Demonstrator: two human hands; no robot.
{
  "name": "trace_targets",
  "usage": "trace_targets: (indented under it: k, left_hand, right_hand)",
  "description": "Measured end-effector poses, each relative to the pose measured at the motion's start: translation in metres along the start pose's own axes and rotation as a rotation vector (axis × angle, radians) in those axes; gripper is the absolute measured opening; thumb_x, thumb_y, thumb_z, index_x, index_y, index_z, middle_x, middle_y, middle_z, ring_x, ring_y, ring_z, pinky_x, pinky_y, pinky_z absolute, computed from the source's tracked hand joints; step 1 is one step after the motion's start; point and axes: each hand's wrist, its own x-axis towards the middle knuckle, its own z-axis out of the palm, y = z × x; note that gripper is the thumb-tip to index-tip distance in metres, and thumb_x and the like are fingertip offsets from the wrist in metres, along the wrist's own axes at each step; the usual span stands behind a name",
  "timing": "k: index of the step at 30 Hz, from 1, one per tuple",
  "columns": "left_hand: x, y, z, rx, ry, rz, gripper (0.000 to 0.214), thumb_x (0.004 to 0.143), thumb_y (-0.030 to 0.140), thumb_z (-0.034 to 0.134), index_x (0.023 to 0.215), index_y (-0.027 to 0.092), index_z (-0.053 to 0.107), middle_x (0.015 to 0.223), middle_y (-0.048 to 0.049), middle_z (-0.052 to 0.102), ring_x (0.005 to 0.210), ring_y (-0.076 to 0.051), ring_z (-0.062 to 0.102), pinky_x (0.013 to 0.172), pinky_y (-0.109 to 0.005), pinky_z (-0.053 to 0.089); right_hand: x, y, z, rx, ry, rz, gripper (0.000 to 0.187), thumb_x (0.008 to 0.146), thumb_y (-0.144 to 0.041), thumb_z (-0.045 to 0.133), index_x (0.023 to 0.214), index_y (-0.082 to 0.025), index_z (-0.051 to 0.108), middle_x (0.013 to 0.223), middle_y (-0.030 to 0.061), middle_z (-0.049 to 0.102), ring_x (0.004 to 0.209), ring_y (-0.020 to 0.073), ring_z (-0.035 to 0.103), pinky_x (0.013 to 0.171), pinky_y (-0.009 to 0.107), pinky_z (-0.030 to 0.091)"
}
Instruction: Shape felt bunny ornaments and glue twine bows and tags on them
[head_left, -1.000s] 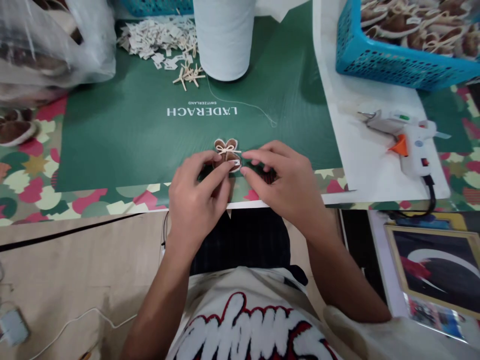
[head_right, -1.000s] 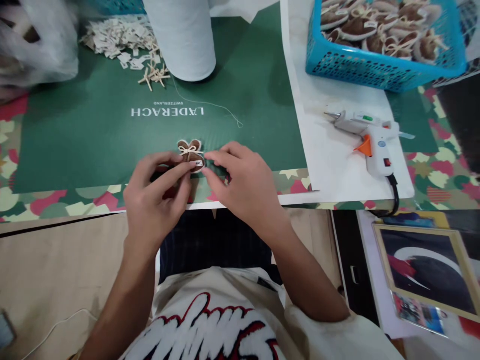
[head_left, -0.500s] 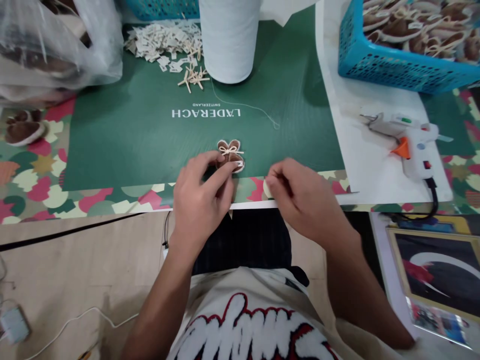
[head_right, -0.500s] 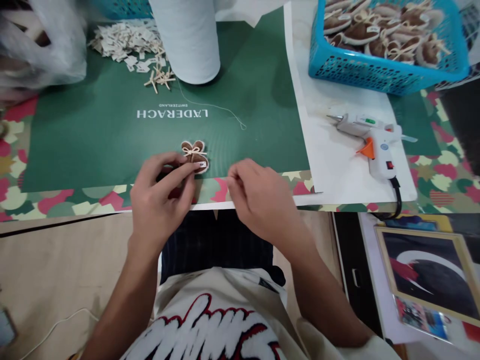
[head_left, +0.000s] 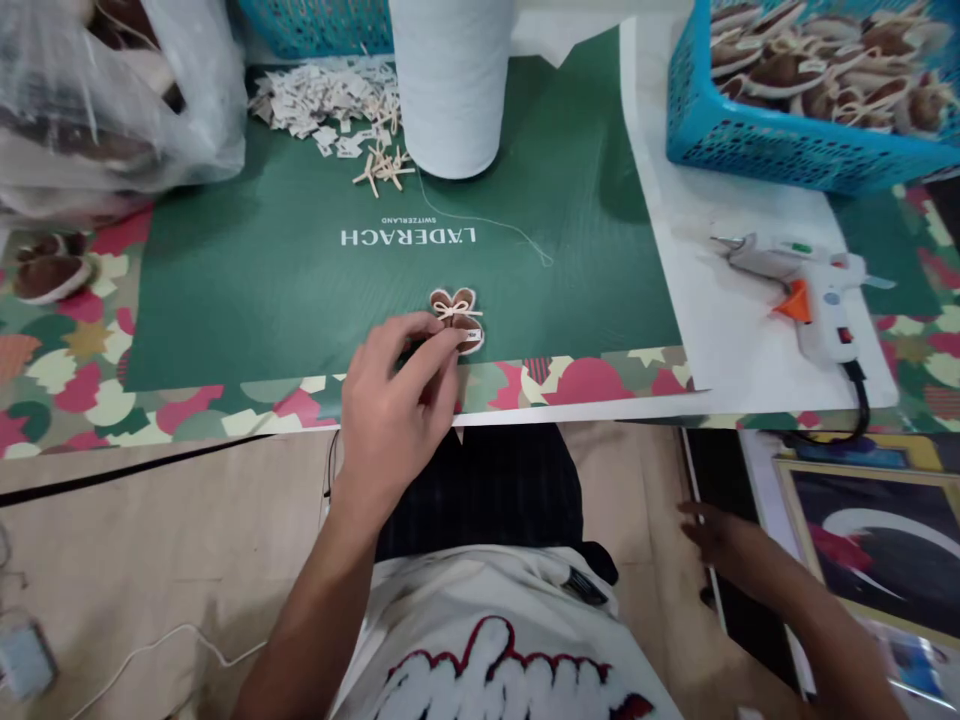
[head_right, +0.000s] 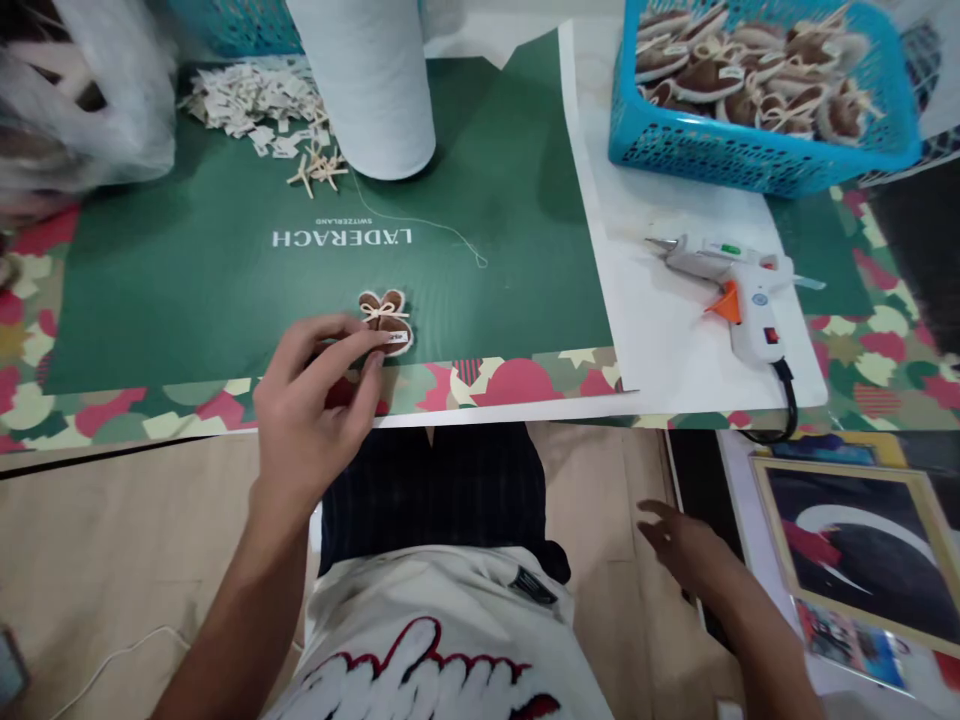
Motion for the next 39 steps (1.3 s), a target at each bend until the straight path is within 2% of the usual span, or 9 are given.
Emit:
trace_targets:
  k: [2,4,8,12,16,20,25,31,39]
  left_hand:
    - [0.001,0.001,-0.002,-0.028,0.046,0.019,0.03,0.093,0.011,0.068,0.12,0.024,0.071,0.119,-0.01,0.069,0.106,-0.025,0.069,0.093,-0.041,0.057]
    - [0.001,0.005,-0.004,-0.039,0.124,0.05,0.03,0.09,0.01,0.072,0.117,0.023,0.071,0.116,-0.0102,0.069,0.106,-0.026,0.069,0.092,-0.041,0.057]
    - [-0.01,0.025,-0.014,-0.107,0.197,0.076,0.029,0.085,0.008,0.076,0.11,0.024,0.072,0.103,-0.0062,0.07,0.091,-0.022,0.068,0.08,-0.037,0.058]
    - [-0.031,0.052,-0.021,-0.266,0.07,0.021,0.028,0.086,0.009,0.075,0.111,0.022,0.074,0.101,-0.005,0.073,0.088,-0.018,0.07,0.079,-0.034,0.059]
    - [-0.049,0.067,-0.02,-0.394,0.04,-0.073,0.03,0.088,0.011,0.078,0.116,0.022,0.075,0.104,-0.0051,0.076,0.089,-0.016,0.071,0.08,-0.031,0.061]
    - [-0.056,0.074,-0.021,-0.462,0.07,-0.133,0.029,0.089,0.006,0.078,0.112,0.023,0.078,0.102,-0.0039,0.077,0.086,-0.014,0.072,0.077,-0.028,0.061]
    - [-0.063,0.082,-0.029,-0.432,0.14,-0.114,0.025,0.087,0.002,0.078,0.101,0.023,0.079,0.092,-0.0008,0.077,0.079,-0.013,0.071,0.071,-0.026,0.06]
    - [-0.073,0.086,-0.033,-0.455,0.159,-0.137,0.016,0.091,0.003,0.073,0.092,0.019,0.074,0.085,-0.0016,0.072,0.076,-0.013,0.067,0.069,-0.027,0.054]
    - [-0.105,0.077,-0.042,-0.57,0.013,-0.286,0.017,0.103,0.014,0.059,0.095,0.02,0.073,0.089,-0.0035,0.07,0.081,-0.014,0.067,0.072,-0.026,0.054]
  right_hand:
    - [0.002,-0.025,0.004,0.081,-0.069,0.05,0.027,0.092,-0.051,0.07,0.094,-0.026,0.078,0.08,0.0106,0.079,0.051,0.0221,0.07,0.044,0.032,0.054]
    - [0.009,-0.066,0.011,0.275,-0.069,0.003,0.021,0.096,-0.044,0.069,0.105,-0.026,0.077,0.102,0.0102,0.081,0.067,0.0183,0.073,0.055,0.028,0.057]
    - [0.033,-0.143,0.045,0.849,-0.014,-0.313,0.001,0.098,-0.029,0.071,0.099,-0.028,0.071,0.088,0.0007,0.077,0.066,0.0109,0.065,0.059,0.022,0.052]
    - [0.049,-0.181,0.082,1.132,-0.107,-0.503,0.008,0.101,-0.021,0.067,0.102,-0.029,0.069,0.087,-0.0018,0.073,0.065,0.0092,0.058,0.059,0.021,0.048]
    - [0.048,-0.197,0.101,1.184,-0.123,-0.613,0.011,0.104,-0.019,0.063,0.106,-0.028,0.067,0.09,-0.0014,0.07,0.066,0.0094,0.055,0.062,0.023,0.047]
    - [0.039,-0.204,0.103,1.097,-0.13,-0.652,0.011,0.105,-0.018,0.061,0.106,-0.027,0.066,0.092,-0.0012,0.069,0.072,0.0095,0.056,0.066,0.024,0.048]
    - [0.022,-0.203,0.101,0.903,-0.01,-0.69,0.012,0.104,-0.019,0.061,0.109,-0.028,0.068,0.095,-0.0011,0.071,0.073,0.0101,0.059,0.067,0.026,0.049]
    - [0.003,-0.205,0.107,0.994,0.076,-0.557,0.005,0.1,-0.025,0.069,0.104,-0.027,0.067,0.093,-0.0019,0.076,0.066,0.0097,0.059,0.06,0.026,0.047]
    - [-0.003,-0.209,0.112,1.267,-0.101,-0.35,0.009,0.095,-0.03,0.075,0.097,-0.025,0.068,0.093,-0.0013,0.08,0.055,0.0065,0.052,0.053,0.024,0.038]
